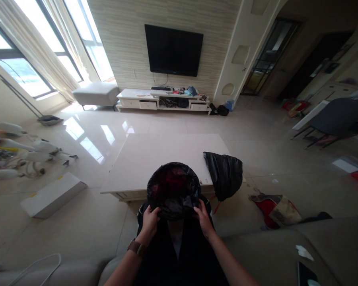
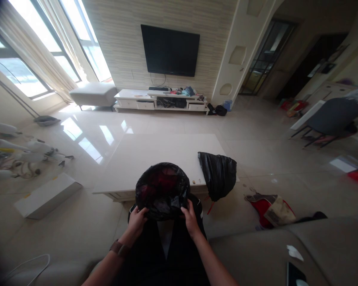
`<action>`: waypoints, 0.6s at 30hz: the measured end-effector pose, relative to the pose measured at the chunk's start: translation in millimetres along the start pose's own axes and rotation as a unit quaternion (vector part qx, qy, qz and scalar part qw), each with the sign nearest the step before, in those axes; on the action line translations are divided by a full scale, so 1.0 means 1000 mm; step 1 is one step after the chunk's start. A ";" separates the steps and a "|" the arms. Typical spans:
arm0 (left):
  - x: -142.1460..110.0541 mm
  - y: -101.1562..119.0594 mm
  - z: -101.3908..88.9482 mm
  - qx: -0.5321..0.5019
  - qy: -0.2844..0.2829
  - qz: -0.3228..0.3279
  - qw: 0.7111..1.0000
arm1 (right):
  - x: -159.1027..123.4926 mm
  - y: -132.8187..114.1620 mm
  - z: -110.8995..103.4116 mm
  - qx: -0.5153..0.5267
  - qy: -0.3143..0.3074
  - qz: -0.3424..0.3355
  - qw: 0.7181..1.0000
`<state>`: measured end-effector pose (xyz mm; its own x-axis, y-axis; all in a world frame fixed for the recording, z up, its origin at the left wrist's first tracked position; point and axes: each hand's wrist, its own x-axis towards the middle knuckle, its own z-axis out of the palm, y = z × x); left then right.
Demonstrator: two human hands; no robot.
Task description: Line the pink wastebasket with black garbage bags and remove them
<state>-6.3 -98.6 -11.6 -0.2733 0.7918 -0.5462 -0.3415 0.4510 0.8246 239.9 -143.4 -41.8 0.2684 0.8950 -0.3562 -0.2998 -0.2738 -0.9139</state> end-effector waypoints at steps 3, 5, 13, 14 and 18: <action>-0.009 0.010 -0.001 -0.011 0.000 0.021 1.000 | 0.003 0.003 -0.003 0.061 0.001 -0.012 0.998; -0.018 0.023 -0.001 -0.020 -0.005 0.027 0.999 | 0.007 0.003 -0.003 0.098 0.011 -0.006 0.995; -0.051 0.074 0.002 -0.044 -0.037 0.035 0.998 | 0.020 -0.032 0.004 0.069 -0.002 -0.027 0.997; -0.052 0.077 0.001 -0.047 -0.035 0.039 0.998 | 0.021 -0.038 0.003 0.077 0.000 -0.026 0.997; -0.046 0.082 -0.006 -0.055 -0.010 0.035 0.998 | 0.021 -0.062 -0.007 0.114 0.002 -0.022 0.993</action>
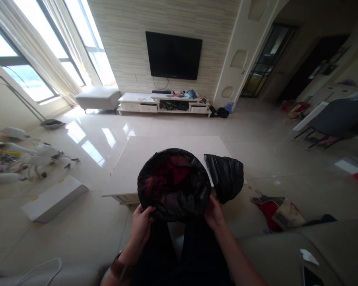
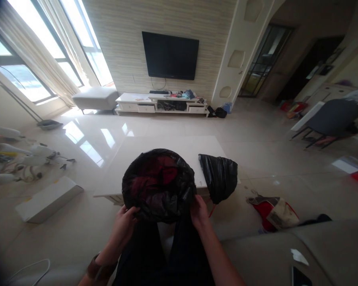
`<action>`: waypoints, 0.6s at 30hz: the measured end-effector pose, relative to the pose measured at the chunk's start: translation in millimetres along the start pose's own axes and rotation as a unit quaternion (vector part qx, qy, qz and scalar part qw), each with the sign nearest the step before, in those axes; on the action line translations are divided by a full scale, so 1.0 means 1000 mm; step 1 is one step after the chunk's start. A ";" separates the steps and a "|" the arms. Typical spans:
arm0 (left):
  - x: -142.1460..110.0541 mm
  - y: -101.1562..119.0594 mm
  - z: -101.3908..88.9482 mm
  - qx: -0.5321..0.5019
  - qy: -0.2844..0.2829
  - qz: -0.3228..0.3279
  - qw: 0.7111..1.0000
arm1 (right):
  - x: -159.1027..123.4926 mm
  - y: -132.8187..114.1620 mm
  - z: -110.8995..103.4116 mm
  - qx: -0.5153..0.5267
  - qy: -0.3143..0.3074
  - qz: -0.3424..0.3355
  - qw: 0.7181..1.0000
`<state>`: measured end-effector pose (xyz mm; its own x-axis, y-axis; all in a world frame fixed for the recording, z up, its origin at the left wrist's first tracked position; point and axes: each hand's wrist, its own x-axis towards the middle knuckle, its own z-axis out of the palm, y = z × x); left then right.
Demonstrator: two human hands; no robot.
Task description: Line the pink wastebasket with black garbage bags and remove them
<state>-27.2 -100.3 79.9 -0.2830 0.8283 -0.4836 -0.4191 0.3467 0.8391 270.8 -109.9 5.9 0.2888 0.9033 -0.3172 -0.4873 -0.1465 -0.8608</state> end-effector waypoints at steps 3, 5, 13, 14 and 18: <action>0.005 0.002 -0.006 0.007 0.008 -0.012 1.000 | -0.004 -0.009 -0.002 0.003 -0.022 0.013 1.000; 0.006 0.002 -0.008 0.007 0.005 -0.020 1.000 | -0.007 -0.008 0.001 -0.008 -0.048 0.031 0.998; -0.005 0.013 -0.012 0.009 -0.018 0.004 1.000 | -0.002 -0.012 0.012 0.008 0.056 -0.034 0.998; -0.008 0.017 -0.012 0.021 -0.023 0.010 0.999 | -0.003 -0.019 0.012 0.016 0.055 -0.049 0.997; -0.017 0.029 -0.011 0.068 -0.050 0.034 0.996 | -0.010 -0.047 0.011 -0.013 -0.008 -0.062 0.998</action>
<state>-43.8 -108.9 109.9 -0.2173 0.8889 -0.4034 -0.2792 0.3394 0.8982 281.8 -108.1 54.0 0.3327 0.9212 -0.2019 -0.4269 -0.0437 -0.9032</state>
